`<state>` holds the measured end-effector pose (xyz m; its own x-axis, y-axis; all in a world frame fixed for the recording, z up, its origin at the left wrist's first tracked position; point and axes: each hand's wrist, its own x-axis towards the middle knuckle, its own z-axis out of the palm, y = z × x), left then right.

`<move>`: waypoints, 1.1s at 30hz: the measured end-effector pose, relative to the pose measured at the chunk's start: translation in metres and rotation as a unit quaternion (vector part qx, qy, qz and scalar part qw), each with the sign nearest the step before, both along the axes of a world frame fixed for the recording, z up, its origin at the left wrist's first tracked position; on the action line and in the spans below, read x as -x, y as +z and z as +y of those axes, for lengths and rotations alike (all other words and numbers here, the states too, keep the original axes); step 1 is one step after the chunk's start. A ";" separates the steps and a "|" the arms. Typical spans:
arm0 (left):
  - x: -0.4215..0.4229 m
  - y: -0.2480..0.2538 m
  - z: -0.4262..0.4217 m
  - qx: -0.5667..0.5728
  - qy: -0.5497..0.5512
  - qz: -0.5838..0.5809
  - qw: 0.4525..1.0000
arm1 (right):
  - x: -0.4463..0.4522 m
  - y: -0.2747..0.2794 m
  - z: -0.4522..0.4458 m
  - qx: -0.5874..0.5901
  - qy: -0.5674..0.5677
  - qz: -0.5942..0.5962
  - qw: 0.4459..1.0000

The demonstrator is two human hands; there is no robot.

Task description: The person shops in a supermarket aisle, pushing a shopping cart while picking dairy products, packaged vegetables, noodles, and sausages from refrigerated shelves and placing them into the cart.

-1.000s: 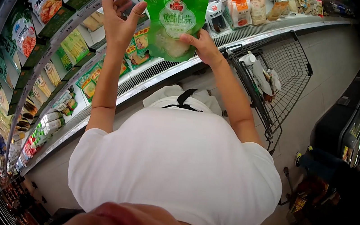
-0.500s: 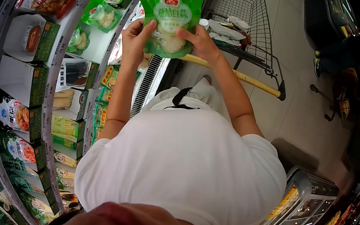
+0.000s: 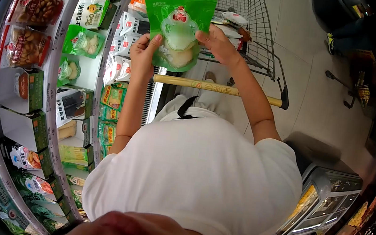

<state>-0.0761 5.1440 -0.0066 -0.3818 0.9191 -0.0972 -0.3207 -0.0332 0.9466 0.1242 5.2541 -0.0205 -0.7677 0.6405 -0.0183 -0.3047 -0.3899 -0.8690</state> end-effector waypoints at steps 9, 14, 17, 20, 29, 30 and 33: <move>-0.021 -0.015 0.070 0.035 -0.004 0.040 0.999 | -0.021 0.018 0.125 -0.278 -0.127 -0.219 0.926; -0.016 -0.033 0.086 0.062 0.020 0.090 0.994 | -0.029 -0.043 0.234 -0.337 -0.098 -0.381 0.855; -0.020 -0.045 0.073 0.096 0.023 0.126 0.987 | -0.021 -0.123 0.292 -0.384 -0.178 -0.441 0.791; -0.022 -0.062 0.051 0.127 0.053 0.173 0.975 | -0.003 -0.192 0.336 -0.390 -0.209 -0.498 0.746; -0.043 -0.068 0.012 0.233 0.205 0.231 0.922 | 0.067 -0.340 0.365 -0.166 -0.246 -0.572 0.764; -0.044 -0.069 0.011 0.240 0.211 0.265 0.910 | 0.075 -0.351 0.359 -0.164 -0.240 -0.570 0.768; -0.048 -0.071 0.012 0.247 0.207 0.309 0.895 | 0.100 -0.380 0.331 -0.105 -0.308 -0.500 0.803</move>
<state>-0.0282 5.1560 -0.0778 -0.8012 0.5891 -0.1051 0.2120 0.4437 0.8707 0.0246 5.5855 -0.4005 0.0271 0.9624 -0.2703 0.5063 -0.2464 -0.8264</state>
